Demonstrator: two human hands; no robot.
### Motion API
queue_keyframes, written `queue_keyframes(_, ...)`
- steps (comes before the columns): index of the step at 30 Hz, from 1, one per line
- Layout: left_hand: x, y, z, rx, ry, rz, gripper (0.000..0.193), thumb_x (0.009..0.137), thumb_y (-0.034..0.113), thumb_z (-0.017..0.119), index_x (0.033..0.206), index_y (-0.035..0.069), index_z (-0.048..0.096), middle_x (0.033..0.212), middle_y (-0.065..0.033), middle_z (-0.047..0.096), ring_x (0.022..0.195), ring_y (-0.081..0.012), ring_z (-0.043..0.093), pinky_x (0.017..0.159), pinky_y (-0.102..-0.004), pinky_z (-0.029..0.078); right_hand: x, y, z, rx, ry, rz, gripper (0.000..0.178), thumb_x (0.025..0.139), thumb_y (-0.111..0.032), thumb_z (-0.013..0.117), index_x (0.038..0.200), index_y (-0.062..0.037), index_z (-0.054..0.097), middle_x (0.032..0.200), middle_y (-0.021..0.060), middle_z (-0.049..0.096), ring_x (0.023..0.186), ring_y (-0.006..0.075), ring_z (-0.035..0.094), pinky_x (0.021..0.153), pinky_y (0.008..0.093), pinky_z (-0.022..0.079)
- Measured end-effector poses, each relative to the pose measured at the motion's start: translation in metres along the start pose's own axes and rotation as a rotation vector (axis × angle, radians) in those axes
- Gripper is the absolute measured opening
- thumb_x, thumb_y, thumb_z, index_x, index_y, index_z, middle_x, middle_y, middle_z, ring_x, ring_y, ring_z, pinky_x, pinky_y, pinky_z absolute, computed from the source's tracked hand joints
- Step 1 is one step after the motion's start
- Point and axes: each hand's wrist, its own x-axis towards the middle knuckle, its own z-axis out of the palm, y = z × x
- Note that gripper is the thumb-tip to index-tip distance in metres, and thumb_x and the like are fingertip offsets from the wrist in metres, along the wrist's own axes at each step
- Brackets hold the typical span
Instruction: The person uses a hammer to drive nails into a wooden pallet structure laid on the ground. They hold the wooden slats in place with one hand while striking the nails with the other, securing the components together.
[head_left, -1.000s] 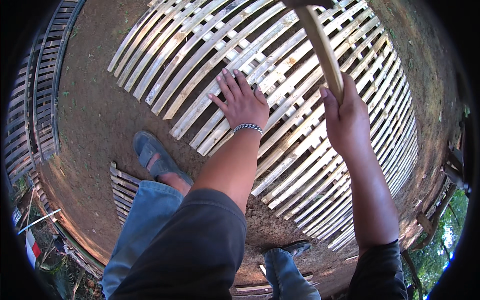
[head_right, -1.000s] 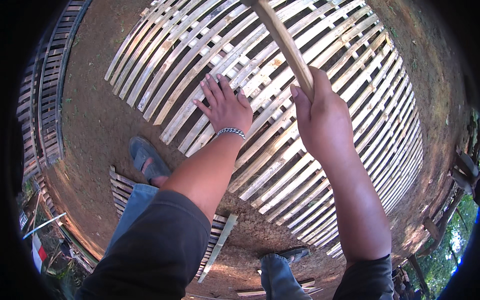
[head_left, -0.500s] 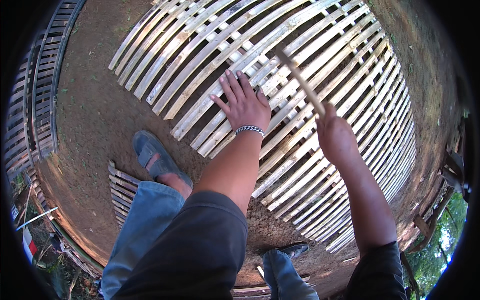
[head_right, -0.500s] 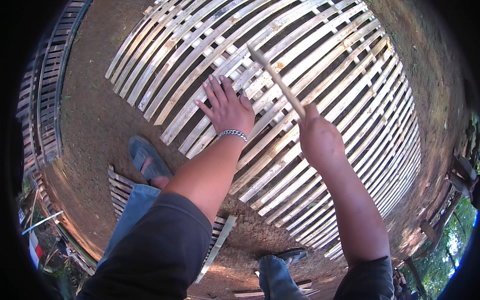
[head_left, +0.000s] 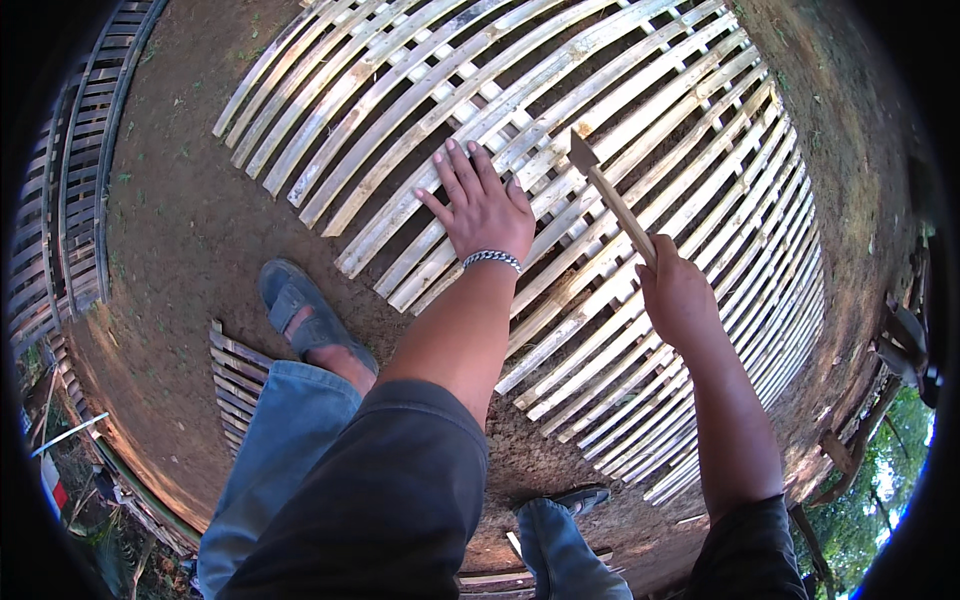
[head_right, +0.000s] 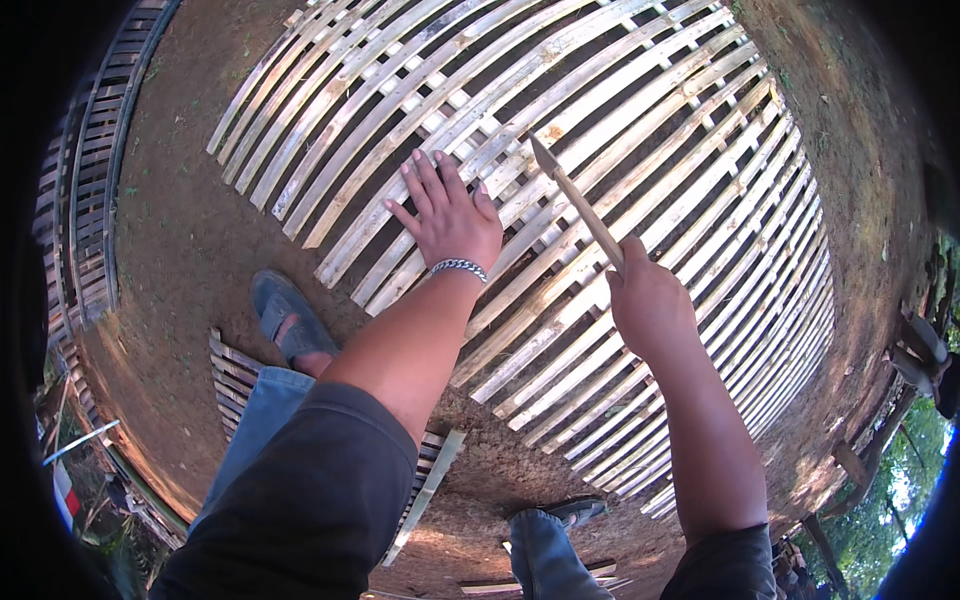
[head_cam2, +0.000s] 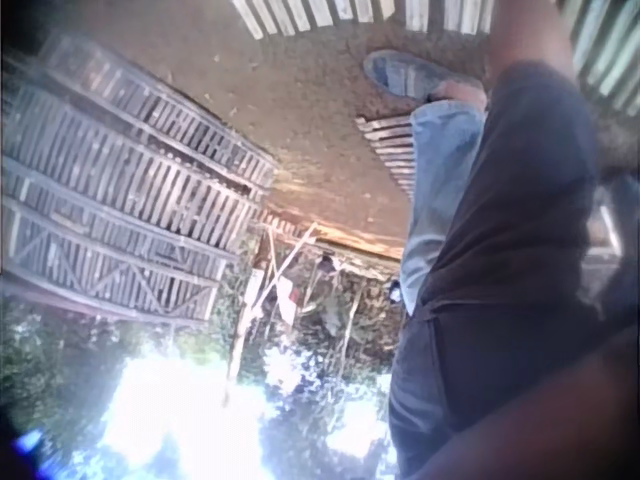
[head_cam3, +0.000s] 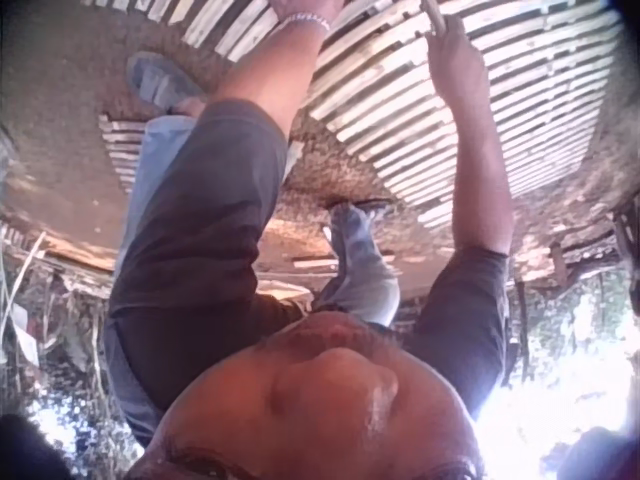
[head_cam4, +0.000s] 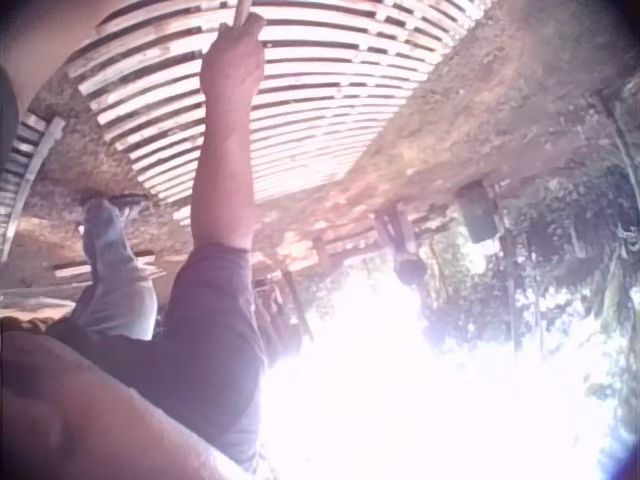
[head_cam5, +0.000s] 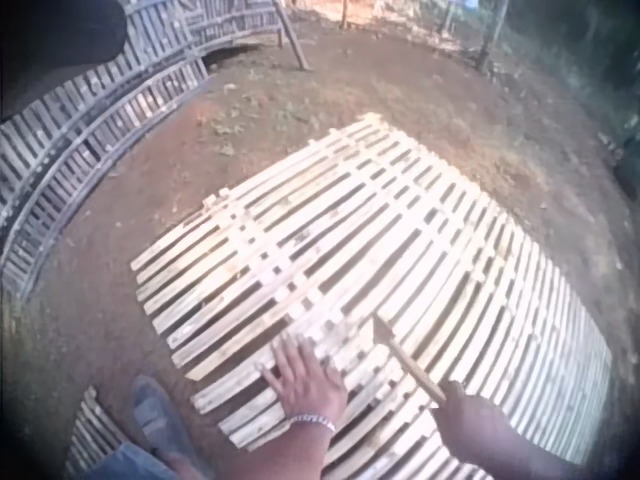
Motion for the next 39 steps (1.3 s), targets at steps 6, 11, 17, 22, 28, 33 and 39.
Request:
queue_keyframes(6,0.000,-0.004,0.004,-0.010,0.040,0.016,0.067,0.106,0.036,0.039,0.163,0.002,0.027,0.173,-0.0209,0.015,0.161,-0.0382,0.010,0.125,-0.0685,0.002,-0.010,-0.056,-0.023,0.382,0.201,-0.041,0.039,0.106,-0.025,0.061,0.137,-0.0047,0.049,0.084,0.0248,0.071,0.078,0.0449,0.072,0.070,0.0519,0.055)
queue_keyframes(11,0.001,0.001,-0.001,0.002,0.008,0.017,0.066,0.107,0.035,0.038,0.163,0.002,0.028,0.174,-0.0204,0.015,0.162,-0.0375,0.008,0.125,-0.0682,0.001,-0.004,-0.045,0.007,0.270,0.187,-0.104,0.036,0.106,-0.026,0.059,0.134,-0.0062,0.049,0.087,0.0244,0.071,0.081,0.0452,0.072,0.073,0.0533,0.056)
queue_keyframes(17,0.000,-0.001,0.000,-0.011,0.004,0.012,0.066,0.107,0.035,0.040,0.163,0.001,0.030,0.173,-0.0208,0.015,0.162,-0.0383,0.009,0.125,-0.0691,0.000,0.000,-0.045,0.011,0.119,-0.010,0.028,0.034,0.107,-0.029,0.057,0.129,-0.0040,0.053,0.088,0.0242,0.072,0.082,0.0448,0.072,0.077,0.0544,0.056)
queue_keyframes(22,0.000,-0.005,0.002,-0.023,0.027,0.013,0.068,0.106,0.036,0.040,0.163,0.001,0.029,0.173,-0.0212,0.015,0.162,-0.0382,0.008,0.124,-0.0697,0.001,-0.013,-0.077,-0.008,0.403,0.260,-0.102,0.039,0.106,-0.025,0.060,0.137,-0.0051,0.050,0.084,0.0254,0.071,0.078,0.0454,0.072,0.067,0.0530,0.056)
queue_keyframes(28,-0.003,0.000,-0.001,-0.034,0.002,0.022,0.068,0.105,0.035,0.041,0.163,0.001,0.029,0.173,-0.0217,0.015,0.162,-0.0379,0.007,0.124,-0.0700,0.001,0.008,-0.044,-0.011,-0.209,-0.171,-0.091,0.029,0.106,-0.025,0.058,0.127,-0.0060,0.051,0.083,0.0211,0.071,0.078,0.0416,0.072,0.073,0.0529,0.056)
queue_keyframes(33,0.001,-0.006,0.002,-0.061,0.041,0.013,0.068,0.104,0.034,0.042,0.163,0.001,0.030,0.173,-0.0215,0.015,0.162,-0.0378,0.008,0.124,-0.0703,0.000,-0.008,-0.087,-0.053,0.037,0.102,-0.164,0.031,0.105,-0.022,0.058,0.129,-0.0050,0.050,0.082,0.0210,0.070,0.076,0.0421,0.071,0.072,0.0526,0.055)
queue_keyframes(39,-0.002,-0.001,0.000,-0.046,0.004,0.021,0.068,0.104,0.034,0.042,0.163,0.001,0.029,0.173,-0.0215,0.015,0.162,-0.0380,0.007,0.124,-0.0708,0.000,0.003,-0.060,-0.035,-0.224,-0.156,-0.049,0.024,0.105,-0.022,0.056,0.123,-0.0048,0.052,0.085,0.0204,0.072,0.080,0.0395,0.073,0.074,0.0518,0.057)
